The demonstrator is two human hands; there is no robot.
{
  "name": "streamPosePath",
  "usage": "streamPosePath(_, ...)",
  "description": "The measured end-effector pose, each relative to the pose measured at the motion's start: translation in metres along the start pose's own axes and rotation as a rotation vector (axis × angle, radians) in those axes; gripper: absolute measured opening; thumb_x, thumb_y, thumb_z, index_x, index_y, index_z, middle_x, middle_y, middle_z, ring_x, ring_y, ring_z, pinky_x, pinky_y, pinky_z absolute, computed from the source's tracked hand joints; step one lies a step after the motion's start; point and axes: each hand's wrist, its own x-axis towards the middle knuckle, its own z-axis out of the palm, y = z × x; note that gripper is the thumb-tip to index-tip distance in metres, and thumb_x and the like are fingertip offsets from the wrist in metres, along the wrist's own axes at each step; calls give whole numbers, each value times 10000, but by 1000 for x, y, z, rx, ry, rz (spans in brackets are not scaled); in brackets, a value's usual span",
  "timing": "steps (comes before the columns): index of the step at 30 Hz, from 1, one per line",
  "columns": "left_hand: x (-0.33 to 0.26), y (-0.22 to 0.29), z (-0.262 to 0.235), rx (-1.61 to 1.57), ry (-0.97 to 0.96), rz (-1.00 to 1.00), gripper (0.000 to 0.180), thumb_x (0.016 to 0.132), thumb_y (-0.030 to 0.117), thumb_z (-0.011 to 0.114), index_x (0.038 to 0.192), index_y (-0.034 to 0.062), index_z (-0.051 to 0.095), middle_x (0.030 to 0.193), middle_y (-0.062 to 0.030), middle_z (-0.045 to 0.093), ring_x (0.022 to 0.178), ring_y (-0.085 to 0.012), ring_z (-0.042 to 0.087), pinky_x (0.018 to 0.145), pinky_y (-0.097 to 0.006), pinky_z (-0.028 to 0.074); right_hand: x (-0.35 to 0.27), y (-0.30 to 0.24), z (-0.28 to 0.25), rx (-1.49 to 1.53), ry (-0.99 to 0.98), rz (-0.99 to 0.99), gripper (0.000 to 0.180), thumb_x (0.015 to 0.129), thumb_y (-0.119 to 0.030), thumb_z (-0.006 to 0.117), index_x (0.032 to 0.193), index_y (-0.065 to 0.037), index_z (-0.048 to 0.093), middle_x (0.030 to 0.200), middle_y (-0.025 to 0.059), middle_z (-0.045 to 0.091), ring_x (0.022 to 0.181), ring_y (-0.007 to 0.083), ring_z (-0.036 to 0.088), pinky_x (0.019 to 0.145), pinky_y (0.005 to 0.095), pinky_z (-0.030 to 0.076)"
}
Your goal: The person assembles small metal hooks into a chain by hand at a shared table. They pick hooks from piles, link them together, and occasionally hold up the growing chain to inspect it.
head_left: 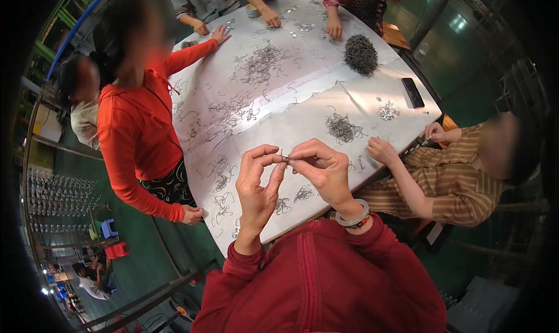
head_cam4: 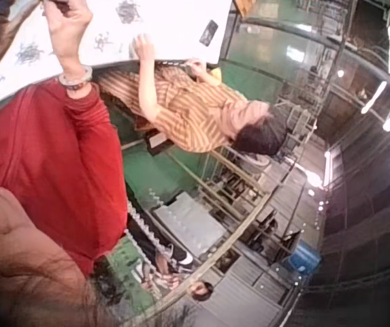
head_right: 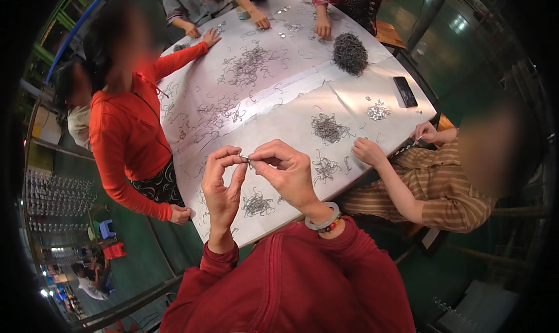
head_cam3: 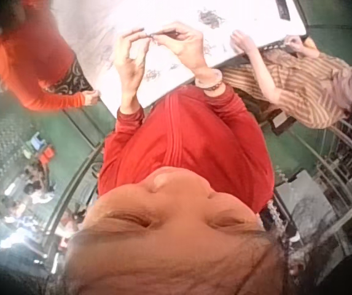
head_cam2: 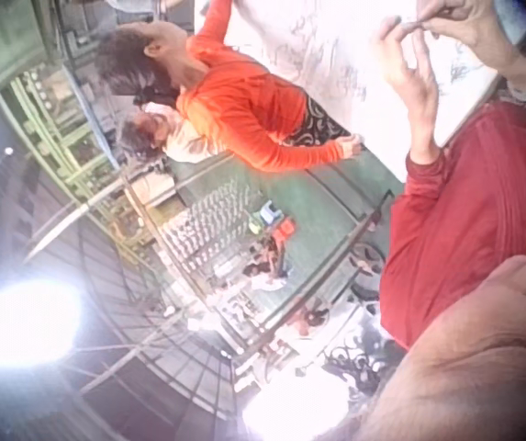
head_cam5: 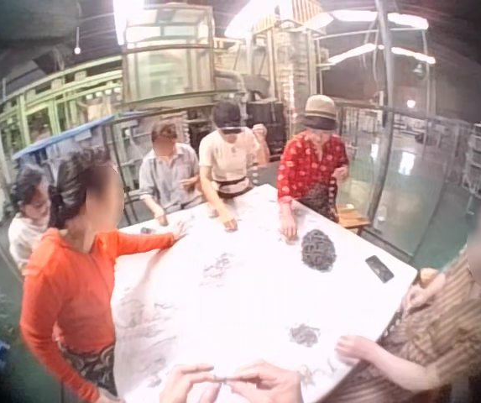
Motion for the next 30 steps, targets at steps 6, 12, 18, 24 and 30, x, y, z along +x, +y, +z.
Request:
streamPosePath(6, 2, -4, 6, 17, -26, 16, 165, 771, -71, 638, 901, 24, 605, 1037, -108, 619, 955, -237, 584, 835, -332, 455, 8, -2, -7, -198, 12, -89, 128, 790, 101, 628, 890, 25, 653, 896, 59, 614, 747, 95, 593, 624, 205, 488)
streamPosePath(12, 11, 8, 4, 23, -31, 25, 163, 742, -24, 691, 878, 41, 631, 1059, -103, 608, 975, -254, 556, 809, -345, 454, 16, -6, -17, -81, -13, -45, 145, 785, 128, 622, 894, 36, 645, 913, 75, 608, 766, 104, 589, 629, 209, 493)
streamPosePath(18, 21, 10, 14, 105, -2, 107, 195, 726, -36, 691, 896, 27, 618, 1073, -109, 582, 1002, -291, 531, 818, -374, 451, 20, -6, -22, -75, -51, -73, 143, 793, 135, 612, 894, 39, 642, 925, 92, 615, 780, 118, 597, 636, 218, 510)
streamPosePath(24, 22, 14, 16, 92, 9, 127, 174, 738, -38, 686, 882, 32, 618, 1056, -96, 591, 995, -279, 539, 802, -364, 454, 26, -4, -27, -55, -42, -56, 138, 796, 147, 595, 890, 54, 633, 921, 96, 614, 777, 117, 593, 651, 219, 501)
streamPosePath(30, 23, 16, 16, 71, 28, 113, 168, 746, -38, 677, 886, 25, 608, 1062, -95, 579, 998, -282, 531, 791, -362, 461, 30, -6, -25, -6, -115, -48, 150, 795, 164, 575, 896, 62, 620, 930, 109, 602, 799, 134, 590, 686, 229, 498)
